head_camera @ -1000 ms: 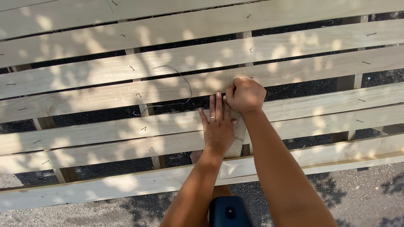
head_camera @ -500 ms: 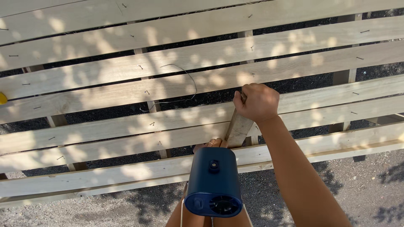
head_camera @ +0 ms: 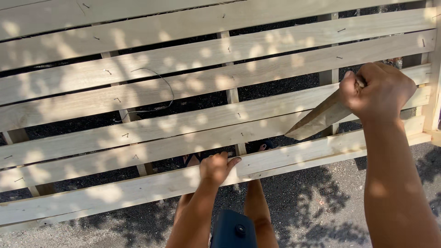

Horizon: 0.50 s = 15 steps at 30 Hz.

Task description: The person hammers nails into a wooden slatted frame lying on gravel, pressing slats into place and driving nails with a claw hammer. They take nails from a cardboard nail box, reposition slats, and at the end hold a wooden block against the frame while working.

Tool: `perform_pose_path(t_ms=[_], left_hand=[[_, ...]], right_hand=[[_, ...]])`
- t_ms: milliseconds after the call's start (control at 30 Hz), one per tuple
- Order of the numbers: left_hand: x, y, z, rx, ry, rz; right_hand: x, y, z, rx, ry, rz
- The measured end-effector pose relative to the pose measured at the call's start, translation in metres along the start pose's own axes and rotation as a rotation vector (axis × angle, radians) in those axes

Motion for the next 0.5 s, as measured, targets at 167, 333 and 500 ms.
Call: perform_pose_path(t_ms=[167, 333, 500], left_hand=[[0.013, 0.012, -0.017, 0.049, 0.241, 0.082], [0.02, 0.015, -0.024, 0.071, 0.295, 0.19], [0.015, 0.016, -0.018, 0.102, 0.399, 0.179]], right_hand=[[0.004, 0.029, -0.005, 0.085, -0.081, -0.015], [0.001, 0.07, -0.009, 0.111, -0.026, 0.134], [-0.004, 0.127, -0.016, -0.01, -0.032, 0.11]])
Point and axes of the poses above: each hand's wrist, its own z-axis towards the middle knuckle, its own x-axis out of the back of the hand, y = z × x, the point moved 7 cm from there along z, towards the middle knuckle, and after that the axes turned 12 degrees about y, right-handed, at the moved point
